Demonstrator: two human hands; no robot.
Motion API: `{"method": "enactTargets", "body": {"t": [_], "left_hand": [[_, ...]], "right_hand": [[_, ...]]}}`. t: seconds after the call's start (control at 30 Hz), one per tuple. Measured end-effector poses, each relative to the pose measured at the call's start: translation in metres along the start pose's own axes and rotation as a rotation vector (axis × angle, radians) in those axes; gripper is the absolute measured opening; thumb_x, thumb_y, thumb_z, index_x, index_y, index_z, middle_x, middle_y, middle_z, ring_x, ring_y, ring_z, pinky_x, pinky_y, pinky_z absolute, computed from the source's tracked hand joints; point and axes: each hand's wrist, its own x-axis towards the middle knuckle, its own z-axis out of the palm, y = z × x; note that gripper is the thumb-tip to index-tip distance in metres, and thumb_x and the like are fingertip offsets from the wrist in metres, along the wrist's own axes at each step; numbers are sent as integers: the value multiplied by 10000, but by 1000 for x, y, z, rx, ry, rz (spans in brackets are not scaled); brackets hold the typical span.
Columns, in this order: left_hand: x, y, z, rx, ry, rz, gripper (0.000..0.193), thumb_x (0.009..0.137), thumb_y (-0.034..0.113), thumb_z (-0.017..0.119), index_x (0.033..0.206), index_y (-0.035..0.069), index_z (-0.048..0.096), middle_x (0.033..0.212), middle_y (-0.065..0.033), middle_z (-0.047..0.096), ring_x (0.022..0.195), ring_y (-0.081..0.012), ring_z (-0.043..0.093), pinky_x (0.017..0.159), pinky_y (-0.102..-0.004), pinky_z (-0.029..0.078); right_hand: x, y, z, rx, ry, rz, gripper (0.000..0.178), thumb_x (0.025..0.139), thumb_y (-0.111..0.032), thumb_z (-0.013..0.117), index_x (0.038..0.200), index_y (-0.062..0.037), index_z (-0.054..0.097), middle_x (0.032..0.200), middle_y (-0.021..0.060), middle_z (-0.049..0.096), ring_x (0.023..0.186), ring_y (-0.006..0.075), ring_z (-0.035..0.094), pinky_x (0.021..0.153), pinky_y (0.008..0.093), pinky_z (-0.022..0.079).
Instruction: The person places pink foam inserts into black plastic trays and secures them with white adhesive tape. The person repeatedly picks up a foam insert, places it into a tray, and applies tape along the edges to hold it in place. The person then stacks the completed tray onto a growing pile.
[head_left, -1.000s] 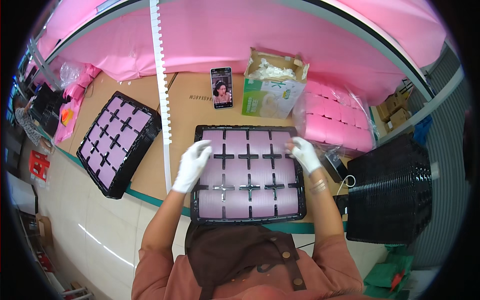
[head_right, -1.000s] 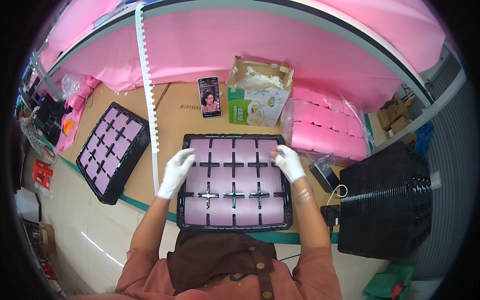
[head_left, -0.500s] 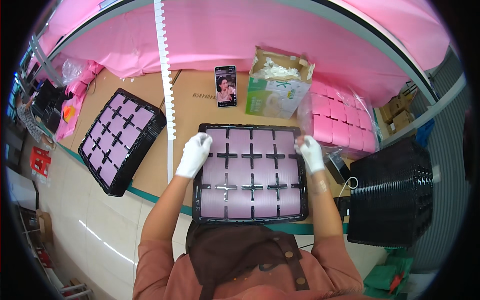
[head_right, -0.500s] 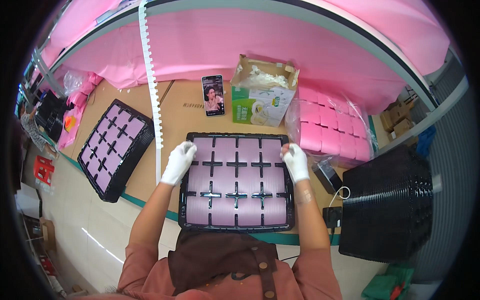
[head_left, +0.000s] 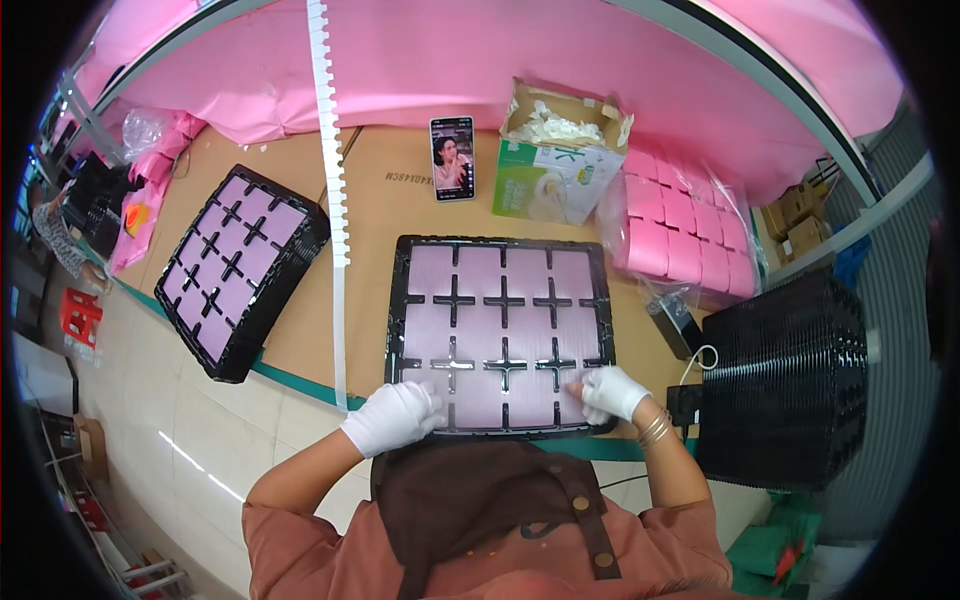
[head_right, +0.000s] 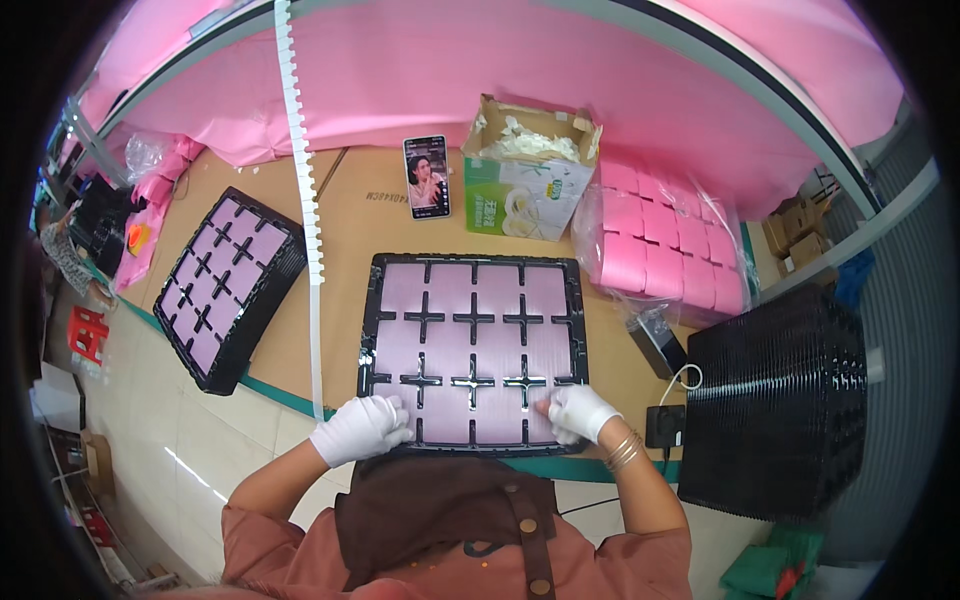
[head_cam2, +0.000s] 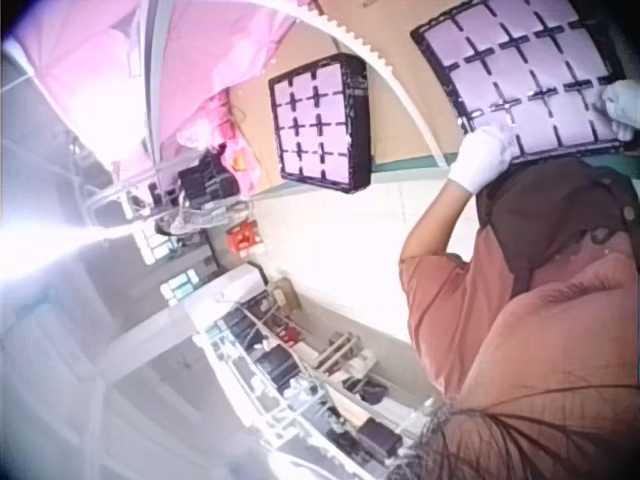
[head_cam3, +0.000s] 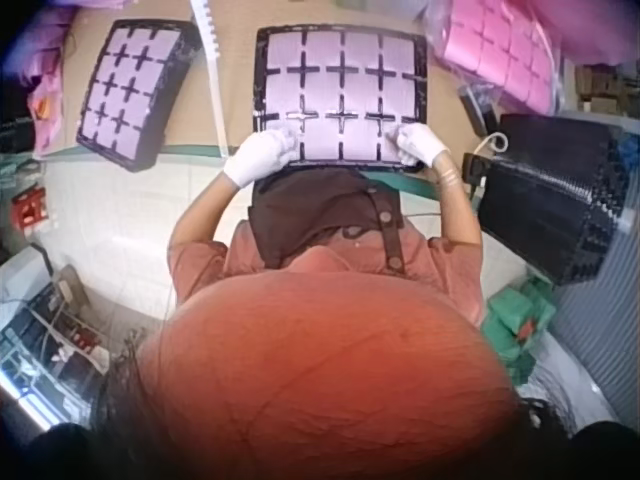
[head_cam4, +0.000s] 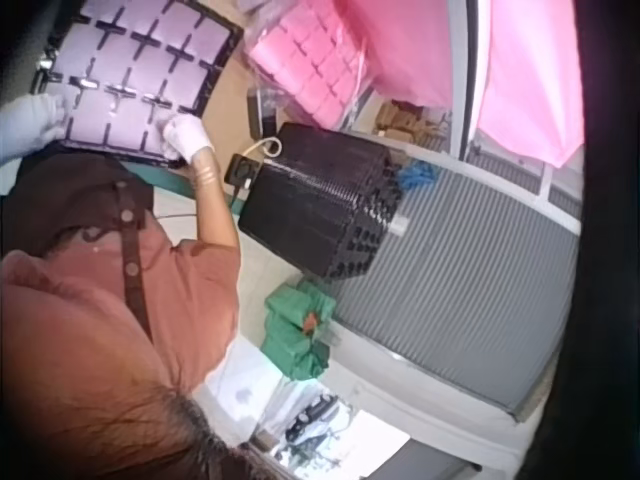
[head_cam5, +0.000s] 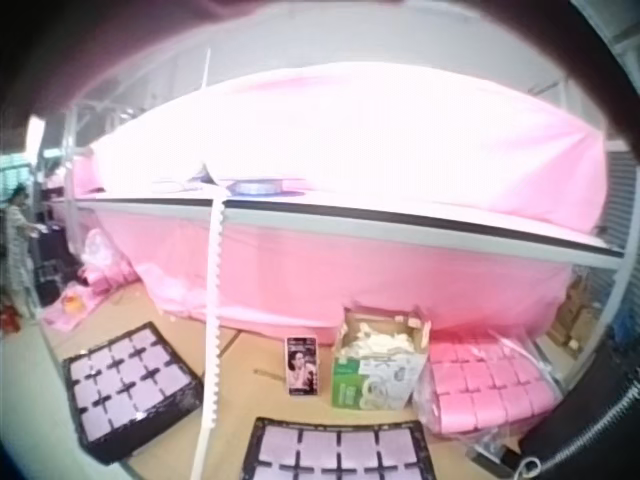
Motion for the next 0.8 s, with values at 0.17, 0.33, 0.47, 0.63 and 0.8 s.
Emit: {"method": "enactTargets", "body": {"t": [0.17, 0.33, 0.47, 0.63, 0.8], "left_hand": [[21, 35, -12, -200, 96, 38, 355, 938, 376, 550, 828, 54, 649, 809, -176, 647, 753, -363, 651, 673, -478, 521], [45, 50, -1, -186, -6, 62, 338, 946, 365, 540, 928, 56, 677, 856, -183, 660, 806, -371, 651, 724, -470, 521], [3, 11, 19, -277, 715, 71, 168, 906, 172, 618, 981, 32, 672, 937, -166, 647, 915, -351, 627, 830, -439, 508], [-10, -26, 41, -450, 858, -588, 253, 893, 196, 642, 1039, -11, 652, 941, -192, 633, 919, -357, 623, 814, -416, 507], [-1, -22, 49, -555, 890, -688, 321, 872, 233, 695, 1040, -35, 641, 924, -166, 607, 829, -289, 625, 754, -382, 502]], "right_hand": [[1, -34, 27, -39, 254, -376, 367, 951, -353, 565, 866, -4, 640, 696, 118, 682, 617, 188, 679, 615, 320, 541], [27, -42, 55, 8, 87, -407, 233, 918, -252, 618, 901, -20, 640, 740, 128, 676, 673, 204, 675, 631, 328, 540], [3, 7, 25, 12, 829, -228, 228, 866, -241, 608, 1007, -85, 695, 929, 213, 688, 890, 383, 667, 782, 441, 530], [34, 87, 15, 283, 828, -128, 364, 936, -310, 596, 969, 42, 683, 838, 215, 689, 774, 316, 674, 731, 397, 512], [51, 92, 28, 351, 1024, -123, 411, 957, -348, 594, 925, 55, 673, 758, 181, 670, 674, 246, 603, 664, 368, 480]]}}
